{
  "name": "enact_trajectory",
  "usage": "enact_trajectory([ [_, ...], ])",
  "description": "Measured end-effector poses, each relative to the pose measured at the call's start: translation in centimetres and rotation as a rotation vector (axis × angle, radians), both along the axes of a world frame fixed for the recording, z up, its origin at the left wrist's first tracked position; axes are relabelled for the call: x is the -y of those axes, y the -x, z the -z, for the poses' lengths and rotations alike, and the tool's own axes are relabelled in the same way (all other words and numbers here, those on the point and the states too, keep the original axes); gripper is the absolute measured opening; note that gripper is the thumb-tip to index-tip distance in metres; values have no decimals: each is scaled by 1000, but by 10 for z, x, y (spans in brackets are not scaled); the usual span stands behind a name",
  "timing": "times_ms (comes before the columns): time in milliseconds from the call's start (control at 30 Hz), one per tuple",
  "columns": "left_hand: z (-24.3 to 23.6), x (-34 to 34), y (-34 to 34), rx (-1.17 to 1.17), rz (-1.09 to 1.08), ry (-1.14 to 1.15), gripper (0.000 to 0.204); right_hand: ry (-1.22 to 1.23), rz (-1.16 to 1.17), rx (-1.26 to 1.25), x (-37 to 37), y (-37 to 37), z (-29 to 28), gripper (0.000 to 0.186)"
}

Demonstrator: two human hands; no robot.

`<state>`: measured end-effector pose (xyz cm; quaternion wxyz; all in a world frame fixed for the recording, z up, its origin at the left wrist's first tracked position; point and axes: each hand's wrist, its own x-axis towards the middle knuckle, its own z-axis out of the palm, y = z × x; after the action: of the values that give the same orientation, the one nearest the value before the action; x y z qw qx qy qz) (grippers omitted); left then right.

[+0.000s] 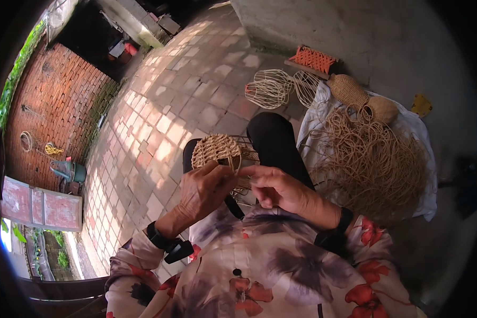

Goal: Weaving a circular base of a basket using straw rope material.

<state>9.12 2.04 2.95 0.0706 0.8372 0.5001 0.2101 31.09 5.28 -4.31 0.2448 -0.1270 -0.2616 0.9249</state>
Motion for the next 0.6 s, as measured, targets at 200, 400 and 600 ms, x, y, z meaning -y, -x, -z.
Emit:
enact_trajectory([
  [200,-13,18,30,299,-222,25,20,-787,473,598,-8,-1,-18,16],
  [400,14,36,69,383,-494,269,25,-1579,597,539,-20,38,-37,31],
  [600,24,31,83,415,-191,84,17,-1768,432,730,-16,54,-46,29],
])
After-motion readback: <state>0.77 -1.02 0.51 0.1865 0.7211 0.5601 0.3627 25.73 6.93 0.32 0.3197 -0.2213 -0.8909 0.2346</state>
